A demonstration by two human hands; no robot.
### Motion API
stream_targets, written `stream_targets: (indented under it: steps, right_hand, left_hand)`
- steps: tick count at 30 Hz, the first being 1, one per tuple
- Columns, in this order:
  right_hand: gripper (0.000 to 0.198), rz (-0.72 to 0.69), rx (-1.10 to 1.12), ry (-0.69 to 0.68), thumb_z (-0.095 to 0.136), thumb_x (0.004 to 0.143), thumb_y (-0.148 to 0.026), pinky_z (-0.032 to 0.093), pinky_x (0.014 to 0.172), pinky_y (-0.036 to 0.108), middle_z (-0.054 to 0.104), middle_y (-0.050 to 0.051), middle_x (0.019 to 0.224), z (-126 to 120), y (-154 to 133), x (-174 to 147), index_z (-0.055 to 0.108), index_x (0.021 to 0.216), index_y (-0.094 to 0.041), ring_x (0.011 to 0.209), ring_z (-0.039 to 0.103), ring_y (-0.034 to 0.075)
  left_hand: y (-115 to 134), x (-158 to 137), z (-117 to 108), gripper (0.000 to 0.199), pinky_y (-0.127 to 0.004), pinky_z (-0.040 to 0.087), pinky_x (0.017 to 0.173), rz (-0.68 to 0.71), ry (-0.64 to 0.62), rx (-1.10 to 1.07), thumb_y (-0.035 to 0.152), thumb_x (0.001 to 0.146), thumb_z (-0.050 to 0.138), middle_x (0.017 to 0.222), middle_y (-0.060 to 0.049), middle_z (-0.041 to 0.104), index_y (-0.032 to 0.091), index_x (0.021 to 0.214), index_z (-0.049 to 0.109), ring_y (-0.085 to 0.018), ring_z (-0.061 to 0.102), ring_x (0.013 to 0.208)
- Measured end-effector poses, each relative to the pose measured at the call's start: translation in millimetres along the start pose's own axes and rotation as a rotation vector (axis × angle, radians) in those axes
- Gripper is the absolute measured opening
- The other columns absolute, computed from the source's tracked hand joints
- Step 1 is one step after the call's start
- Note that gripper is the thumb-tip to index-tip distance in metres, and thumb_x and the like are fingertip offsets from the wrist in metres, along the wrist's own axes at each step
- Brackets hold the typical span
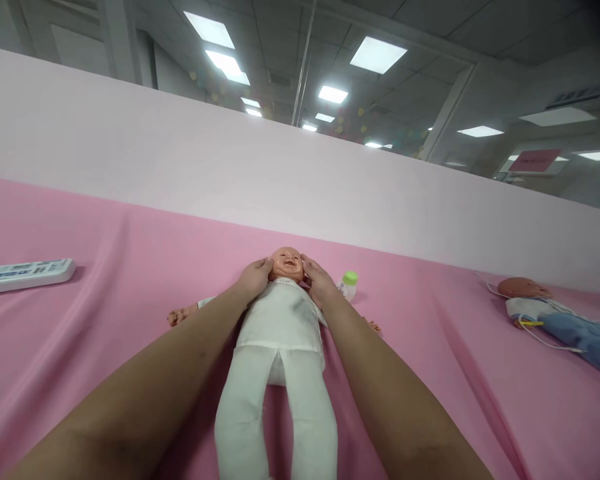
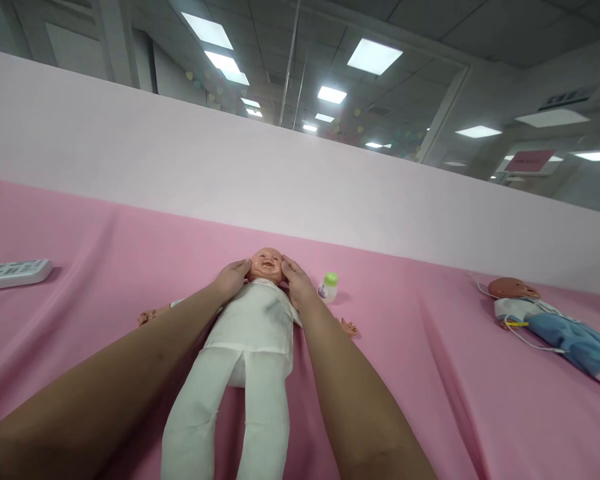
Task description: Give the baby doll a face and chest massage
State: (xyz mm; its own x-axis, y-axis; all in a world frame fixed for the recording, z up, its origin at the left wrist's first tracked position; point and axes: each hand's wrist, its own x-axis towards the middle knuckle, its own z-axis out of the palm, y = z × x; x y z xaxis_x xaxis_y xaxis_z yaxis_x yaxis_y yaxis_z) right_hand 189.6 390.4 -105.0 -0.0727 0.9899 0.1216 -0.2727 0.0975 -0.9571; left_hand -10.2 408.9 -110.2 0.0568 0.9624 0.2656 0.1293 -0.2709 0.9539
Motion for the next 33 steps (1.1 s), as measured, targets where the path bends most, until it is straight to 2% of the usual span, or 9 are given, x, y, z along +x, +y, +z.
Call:
stream_targets:
  steps: [4,7,10,14,18,22,26,30,33]
  right_hand:
    - [0.081,-0.105,-0.166,-0.013,0.079,0.083,-0.059,0.047,0.117,0.045,0.054,0.008,0.156,3,0,-3,0.049,0.151,-0.027,0.14,0.056,0.028]
    - [0.101,-0.14,-0.311,-0.008,0.091,0.071,-0.052,0.042,0.121,0.043,0.048,0.01,0.16,5,-2,-6,0.043,0.155,-0.024,0.144,0.05,0.029]
    - [0.109,-0.136,-0.351,0.015,0.095,0.065,-0.047,0.044,0.12,0.045,0.049,0.011,0.159,5,-1,-8,0.041,0.157,-0.024,0.143,0.051,0.03]
    - [0.109,-0.114,-0.245,-0.015,0.096,0.065,-0.042,0.044,0.119,0.046,0.052,0.011,0.158,0,2,-7,0.041,0.157,-0.026,0.142,0.053,0.03]
    - [0.108,-0.056,-0.096,-0.089,0.093,0.069,-0.046,0.044,0.12,0.045,0.048,0.008,0.161,-7,6,-2,0.038,0.16,-0.027,0.143,0.053,0.029]
    - [0.099,0.023,-0.015,-0.079,0.086,0.078,-0.054,0.049,0.116,0.048,0.056,0.007,0.155,-10,9,2,0.037,0.161,-0.03,0.133,0.063,0.029]
    - [0.082,-0.023,-0.045,-0.034,0.074,0.086,-0.06,0.051,0.113,0.045,0.055,0.005,0.156,-9,14,7,0.043,0.157,-0.033,0.134,0.062,0.026]
    - [0.081,-0.053,-0.155,-0.021,0.065,0.09,-0.068,0.05,0.114,0.046,0.052,0.005,0.159,-7,13,6,0.041,0.158,-0.032,0.138,0.059,0.027]
    - [0.091,-0.089,-0.344,0.014,0.073,0.084,-0.067,0.043,0.12,0.047,0.046,0.006,0.163,-3,5,0,0.04,0.159,-0.029,0.145,0.05,0.029]
  left_hand:
    - [7,-4,-4,0.066,-0.041,0.051,0.1,0.04,-0.081,0.02,0.071,0.092,0.053,0.12,-0.014,0.078,0.015,0.117,0.076,-0.032,0.072,0.111]
    - [14,-9,-8,0.068,-0.04,0.052,0.098,0.054,-0.112,0.144,0.072,0.084,0.065,0.124,-0.012,0.077,0.017,0.123,0.073,-0.034,0.07,0.114]
    - [20,-14,-10,0.071,-0.039,0.053,0.094,0.046,-0.124,0.23,0.067,0.076,0.076,0.125,-0.012,0.076,0.017,0.127,0.07,-0.035,0.07,0.113]
    - [24,-19,-9,0.071,-0.037,0.055,0.091,0.027,-0.148,0.199,0.064,0.077,0.077,0.125,-0.012,0.076,0.018,0.129,0.069,-0.034,0.071,0.113]
    - [23,-20,-6,0.068,-0.039,0.054,0.093,-0.011,-0.112,0.182,0.064,0.08,0.074,0.125,-0.013,0.076,0.017,0.128,0.07,-0.035,0.07,0.114]
    - [17,-16,0,0.062,-0.041,0.053,0.096,0.005,-0.06,-0.007,0.068,0.083,0.067,0.118,-0.014,0.078,0.016,0.118,0.074,-0.035,0.071,0.113]
    - [14,-12,3,0.063,-0.041,0.053,0.097,0.001,-0.037,-0.095,0.073,0.085,0.061,0.114,-0.014,0.08,0.017,0.11,0.077,-0.033,0.072,0.11]
    - [14,-12,-1,0.068,-0.04,0.053,0.096,0.007,-0.042,0.055,0.074,0.079,0.068,0.118,-0.014,0.078,0.018,0.117,0.075,-0.034,0.072,0.11]
    - [15,-13,-5,0.074,-0.039,0.054,0.092,0.043,-0.084,0.21,0.074,0.075,0.072,0.121,-0.013,0.077,0.019,0.123,0.071,-0.035,0.072,0.109]
